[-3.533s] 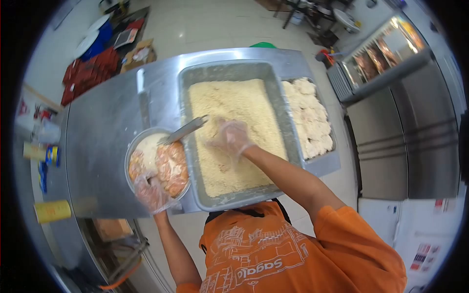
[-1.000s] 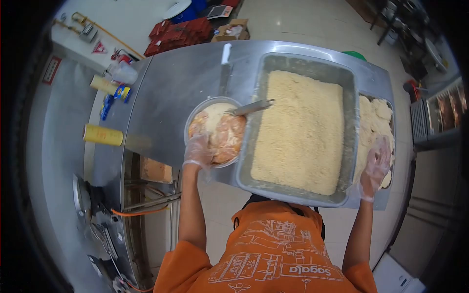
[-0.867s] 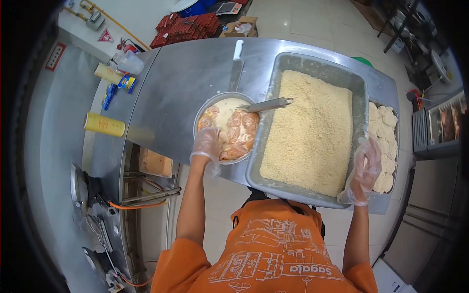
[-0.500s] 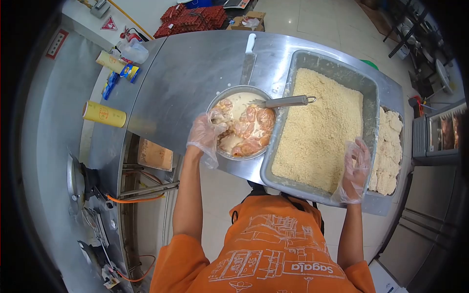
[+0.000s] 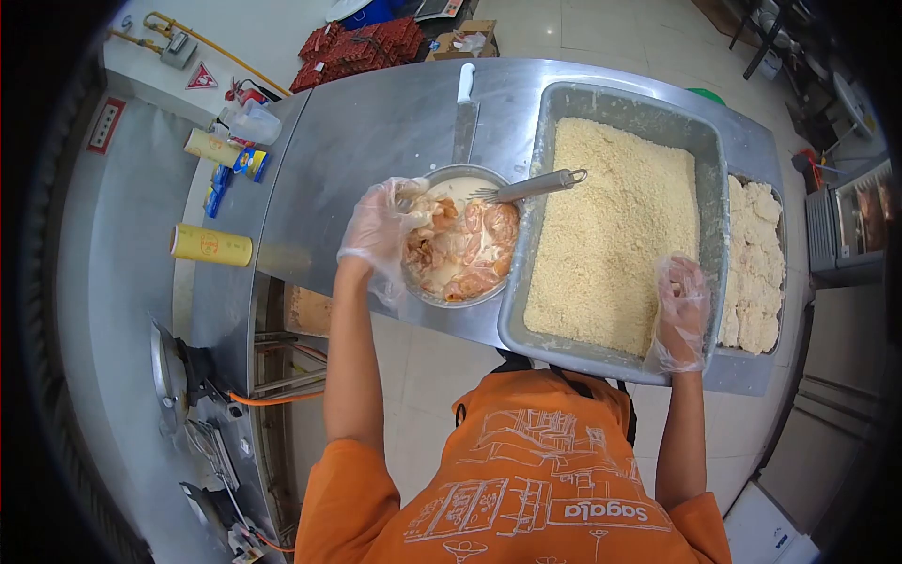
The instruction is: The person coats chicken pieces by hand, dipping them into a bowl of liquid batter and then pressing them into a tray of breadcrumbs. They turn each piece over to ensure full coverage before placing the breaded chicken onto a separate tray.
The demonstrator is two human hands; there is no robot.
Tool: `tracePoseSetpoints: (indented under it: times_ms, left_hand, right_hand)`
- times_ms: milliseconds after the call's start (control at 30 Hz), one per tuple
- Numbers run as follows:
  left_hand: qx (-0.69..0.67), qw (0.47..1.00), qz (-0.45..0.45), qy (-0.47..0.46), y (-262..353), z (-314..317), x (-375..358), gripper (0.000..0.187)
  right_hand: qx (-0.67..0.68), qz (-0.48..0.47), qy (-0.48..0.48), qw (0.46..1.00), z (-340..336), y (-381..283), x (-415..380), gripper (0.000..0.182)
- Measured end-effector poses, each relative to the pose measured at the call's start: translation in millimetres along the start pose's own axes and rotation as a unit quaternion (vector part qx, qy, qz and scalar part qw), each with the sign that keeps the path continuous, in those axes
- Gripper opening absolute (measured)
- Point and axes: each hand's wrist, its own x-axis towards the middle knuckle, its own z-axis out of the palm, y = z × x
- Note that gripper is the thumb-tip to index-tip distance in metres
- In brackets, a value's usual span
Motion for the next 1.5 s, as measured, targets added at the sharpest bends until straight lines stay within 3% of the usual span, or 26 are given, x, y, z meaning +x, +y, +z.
tracePoseSetpoints:
  times_ms: [100, 233, 267, 333, 433, 500, 533, 633, 667, 767, 800, 833, 933, 1033, 1133, 1233, 1267, 1400, 1500]
  left_hand:
    - [0.237, 0.967, -0.091, 0.022, 8, 2, 1, 0.031]
    - [0.253, 0.959, -0.126, -0.032, 32, 29, -7, 0.034]
    - [0.34, 0.937, -0.059, -0.046, 7, 36, -2, 0.034]
    - [0.161, 0.978, -0.131, -0.011, -51, 51, 5, 0.036]
    - [0.078, 0.991, -0.087, -0.072, -51, 44, 10, 0.031]
    - [-0.192, 0.937, -0.29, -0.024, -19, 42, 1, 0.027]
    - [-0.185, 0.938, -0.29, -0.027, -40, 34, 4, 0.024]
    - [-0.338, 0.891, -0.299, 0.041, -21, 19, 0, 0.026]
    - [-0.34, 0.899, -0.275, 0.016, -19, 15, 1, 0.027]
    - [-0.119, 0.954, -0.276, -0.004, 0, 25, 5, 0.028]
    - [0.025, 0.976, -0.215, -0.022, -16, 39, 2, 0.028]
    - [0.169, 0.974, -0.148, -0.038, -31, 54, -3, 0.027]
    - [0.328, 0.938, -0.078, -0.076, -12, 85, -19, 0.03]
    - [0.271, 0.952, -0.138, -0.029, -19, 72, -15, 0.022]
    - [-0.042, 0.986, -0.154, -0.037, -48, 46, -16, 0.016]
    - [-0.153, 0.972, -0.178, 0.005, -25, 30, -21, 0.011]
    - [-0.195, 0.96, -0.202, 0.01, -26, 24, -19, 0.019]
    - [-0.271, 0.931, -0.243, -0.016, -20, 8, -6, 0.023]
    - [-0.314, 0.919, -0.229, 0.074, -17, 14, -5, 0.023]
  right_hand:
    - [0.013, -0.004, -0.005, 1.0, -2, -8, 0, 0.017]
    - [0.018, 0.02, -0.013, 1.0, -6, -16, 0, 0.017]
    - [0.012, 0.01, -0.012, 1.0, -5, -15, 1, 0.017]
    - [0.001, -0.012, -0.012, 1.0, -3, -15, 3, 0.017]
    - [-0.031, -0.061, -0.014, 0.998, -2, -7, 2, 0.018]
    - [-0.003, -0.021, -0.016, 1.0, -2, -11, 2, 0.017]
    - [0.011, 0.001, -0.017, 1.0, -2, -14, 2, 0.017]
    - [-0.007, -0.017, -0.018, 1.0, -4, -17, 3, 0.016]
    - [-0.007, -0.026, -0.015, 1.0, -4, -15, 3, 0.016]
    - [-0.003, -0.038, -0.013, 0.999, -2, -12, 2, 0.015]
    - [0.001, -0.031, -0.014, 0.999, -2, -13, 2, 0.015]
    - [0.005, -0.024, -0.016, 1.0, -2, -13, 2, 0.014]
    - [0.008, -0.028, -0.018, 0.999, -2, -17, 3, 0.014]
    - [0.037, -0.003, -0.006, 0.999, 0, -8, 2, 0.015]
    - [0.007, -0.029, 0.0, 1.0, -1, -10, 1, 0.015]
    - [0.012, -0.015, -0.012, 1.0, -4, -15, 3, 0.016]
    - [0.013, -0.006, -0.014, 1.0, -4, -15, 3, 0.016]
    - [0.027, 0.022, -0.022, 0.999, -4, -15, 3, 0.015]
    - [0.025, 0.013, -0.02, 0.999, -4, -13, 2, 0.014]
